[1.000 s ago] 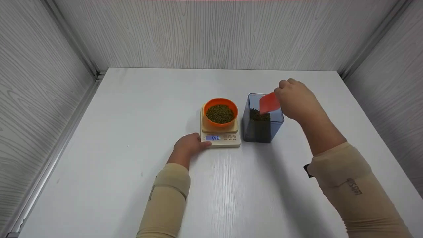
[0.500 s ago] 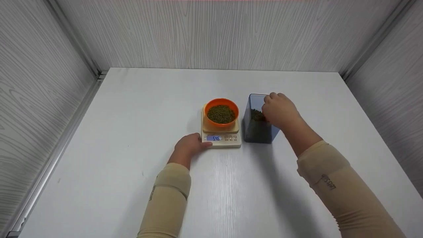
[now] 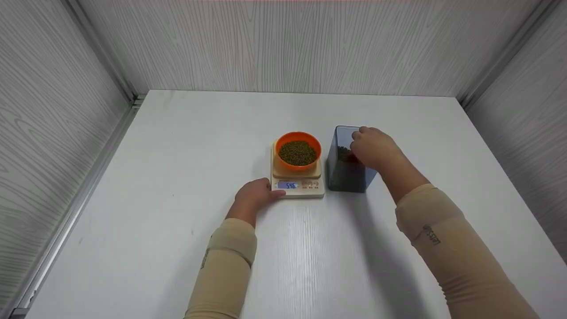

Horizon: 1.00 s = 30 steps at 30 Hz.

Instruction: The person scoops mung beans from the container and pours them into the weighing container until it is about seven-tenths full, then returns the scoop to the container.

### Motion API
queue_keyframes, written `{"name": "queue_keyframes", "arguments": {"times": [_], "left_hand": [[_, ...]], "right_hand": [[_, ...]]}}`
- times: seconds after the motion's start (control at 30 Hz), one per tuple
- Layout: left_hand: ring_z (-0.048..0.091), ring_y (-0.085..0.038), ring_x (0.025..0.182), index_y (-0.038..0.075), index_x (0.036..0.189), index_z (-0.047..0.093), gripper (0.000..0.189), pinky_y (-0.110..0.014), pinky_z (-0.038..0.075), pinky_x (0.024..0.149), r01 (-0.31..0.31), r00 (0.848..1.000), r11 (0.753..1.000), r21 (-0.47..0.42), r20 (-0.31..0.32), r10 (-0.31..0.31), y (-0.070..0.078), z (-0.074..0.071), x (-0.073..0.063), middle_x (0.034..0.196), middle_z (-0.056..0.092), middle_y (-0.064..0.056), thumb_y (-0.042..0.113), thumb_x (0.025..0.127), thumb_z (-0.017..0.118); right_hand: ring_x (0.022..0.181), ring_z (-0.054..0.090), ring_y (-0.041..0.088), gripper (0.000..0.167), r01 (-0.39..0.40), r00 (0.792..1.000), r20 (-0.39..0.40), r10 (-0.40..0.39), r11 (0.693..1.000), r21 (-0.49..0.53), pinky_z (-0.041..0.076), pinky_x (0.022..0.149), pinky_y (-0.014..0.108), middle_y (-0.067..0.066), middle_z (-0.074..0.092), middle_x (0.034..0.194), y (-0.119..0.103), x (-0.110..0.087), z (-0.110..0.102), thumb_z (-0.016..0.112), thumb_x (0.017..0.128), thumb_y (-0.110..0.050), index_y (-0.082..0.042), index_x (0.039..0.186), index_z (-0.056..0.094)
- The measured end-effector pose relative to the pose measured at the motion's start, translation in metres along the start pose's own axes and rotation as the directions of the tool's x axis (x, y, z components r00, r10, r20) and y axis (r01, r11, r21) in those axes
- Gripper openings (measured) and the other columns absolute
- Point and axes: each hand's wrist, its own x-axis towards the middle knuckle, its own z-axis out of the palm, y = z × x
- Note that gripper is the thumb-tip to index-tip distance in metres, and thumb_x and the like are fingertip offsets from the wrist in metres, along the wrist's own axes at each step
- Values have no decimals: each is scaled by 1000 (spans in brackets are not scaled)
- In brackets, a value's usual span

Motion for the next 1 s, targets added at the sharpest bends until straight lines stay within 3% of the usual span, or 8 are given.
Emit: {"name": "queue_keyframes", "arguments": {"times": [0.37,0.57,0.73,1.0], "left_hand": [[49,-22,86,12,100,57,46,-38,40,86,0,1000,1000,7,0,0,-1,0,0,95,59,-5,53,79,61],[50,-23,87,13,101,58,46,-39,39,88,-2,1000,1000,-12,1,2,0,0,-1,96,59,-5,53,79,62],[51,-23,88,13,102,59,46,-39,39,89,-3,1000,1000,-7,7,3,1,0,-1,97,60,-5,53,79,62],[50,-22,88,13,101,58,45,-38,39,88,-17,1000,1000,20,-6,17,-2,1,1,97,60,-5,53,80,61]], "right_hand": [[94,52,31,21,-60,997,57,51,986,153,44,89,40,17,58,97,8,4,6,65,76,2,0,97,66],[97,52,32,21,-106,992,95,86,969,225,44,87,44,17,57,101,10,5,9,63,78,-4,1,99,66],[92,53,31,18,-128,989,109,97,938,322,44,86,44,16,58,97,13,3,10,57,83,-8,1,95,67],[74,50,25,17,-102,993,93,67,888,448,47,73,40,12,58,84,15,-3,9,56,78,4,-2,88,69]]}}
